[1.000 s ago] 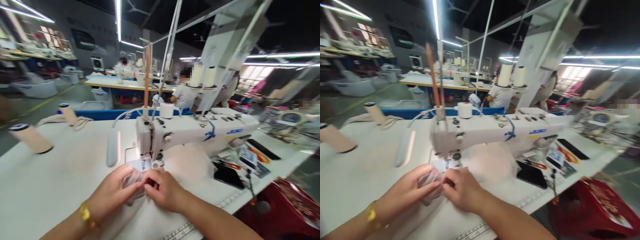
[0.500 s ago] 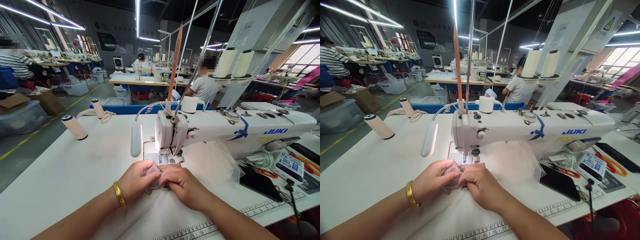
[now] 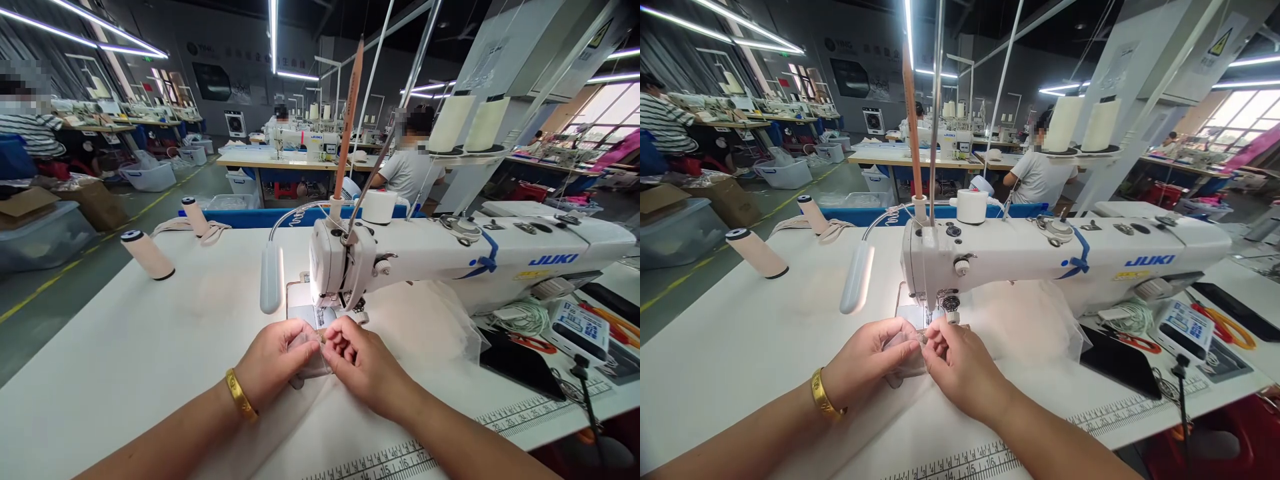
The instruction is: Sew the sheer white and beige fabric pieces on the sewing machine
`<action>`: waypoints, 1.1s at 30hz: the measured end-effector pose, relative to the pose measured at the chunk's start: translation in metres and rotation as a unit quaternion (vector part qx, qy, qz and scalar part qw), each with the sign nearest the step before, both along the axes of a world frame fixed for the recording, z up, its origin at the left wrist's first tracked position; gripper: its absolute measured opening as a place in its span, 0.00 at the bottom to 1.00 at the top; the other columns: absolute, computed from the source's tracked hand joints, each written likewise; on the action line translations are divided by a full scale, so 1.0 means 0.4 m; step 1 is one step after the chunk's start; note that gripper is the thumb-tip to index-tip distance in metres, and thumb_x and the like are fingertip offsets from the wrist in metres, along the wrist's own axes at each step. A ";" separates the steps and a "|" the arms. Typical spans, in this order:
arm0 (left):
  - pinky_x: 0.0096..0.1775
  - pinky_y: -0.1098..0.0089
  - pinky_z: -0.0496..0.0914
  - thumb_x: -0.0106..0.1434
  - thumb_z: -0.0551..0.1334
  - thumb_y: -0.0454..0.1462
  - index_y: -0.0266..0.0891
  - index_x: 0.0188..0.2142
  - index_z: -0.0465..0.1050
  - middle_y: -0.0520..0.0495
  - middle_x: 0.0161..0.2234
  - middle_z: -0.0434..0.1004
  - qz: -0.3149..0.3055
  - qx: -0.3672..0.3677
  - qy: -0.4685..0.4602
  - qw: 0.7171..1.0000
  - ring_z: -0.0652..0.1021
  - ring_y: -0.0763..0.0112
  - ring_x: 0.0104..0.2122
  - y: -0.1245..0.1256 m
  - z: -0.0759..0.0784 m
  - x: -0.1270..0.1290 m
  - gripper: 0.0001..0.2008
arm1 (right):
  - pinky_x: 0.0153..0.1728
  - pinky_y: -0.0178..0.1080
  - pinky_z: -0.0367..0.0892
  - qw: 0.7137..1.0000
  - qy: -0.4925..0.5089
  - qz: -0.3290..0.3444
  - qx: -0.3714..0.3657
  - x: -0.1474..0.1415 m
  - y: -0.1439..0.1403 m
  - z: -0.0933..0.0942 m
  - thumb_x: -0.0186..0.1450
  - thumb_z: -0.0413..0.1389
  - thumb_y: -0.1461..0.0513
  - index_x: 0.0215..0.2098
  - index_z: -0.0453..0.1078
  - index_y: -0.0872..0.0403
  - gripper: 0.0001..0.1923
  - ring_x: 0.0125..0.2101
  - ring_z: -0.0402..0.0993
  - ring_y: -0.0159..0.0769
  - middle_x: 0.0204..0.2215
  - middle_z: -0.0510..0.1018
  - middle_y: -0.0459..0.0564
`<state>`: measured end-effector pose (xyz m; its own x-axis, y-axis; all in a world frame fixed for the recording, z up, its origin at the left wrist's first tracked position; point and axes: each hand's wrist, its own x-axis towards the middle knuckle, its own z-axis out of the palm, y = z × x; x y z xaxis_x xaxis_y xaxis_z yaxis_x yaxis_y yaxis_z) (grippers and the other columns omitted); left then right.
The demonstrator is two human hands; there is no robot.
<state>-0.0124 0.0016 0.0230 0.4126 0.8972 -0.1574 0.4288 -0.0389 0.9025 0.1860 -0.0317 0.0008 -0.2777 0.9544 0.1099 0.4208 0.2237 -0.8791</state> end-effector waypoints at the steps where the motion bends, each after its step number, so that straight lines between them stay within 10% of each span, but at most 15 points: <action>1: 0.26 0.72 0.72 0.61 0.61 0.48 0.41 0.31 0.75 0.52 0.26 0.74 0.004 -0.001 -0.004 1.000 0.75 0.69 0.25 0.000 0.000 0.001 0.14 | 0.29 0.35 0.64 1.000 -0.002 -0.004 0.011 0.000 0.000 0.001 0.69 0.55 0.62 0.39 0.66 0.49 0.01 0.31 0.71 0.34 0.30 0.76 0.43; 33: 0.26 0.73 0.68 0.64 0.60 0.49 0.40 0.31 0.77 0.52 0.25 0.75 -0.010 0.058 0.013 0.998 0.73 0.70 0.24 -0.012 -0.016 0.006 0.16 | 0.33 0.37 0.63 0.998 -0.030 -0.010 0.050 -0.001 -0.002 0.004 0.72 0.54 0.59 0.38 0.68 0.49 0.04 0.32 0.70 0.36 0.29 0.75 0.43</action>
<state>-0.0102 -0.0031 0.0168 0.4275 0.9018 -0.0633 0.4507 -0.1519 0.8797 0.1856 -0.0326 0.0024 -0.2670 0.9452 0.1880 0.4783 0.2994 -0.8256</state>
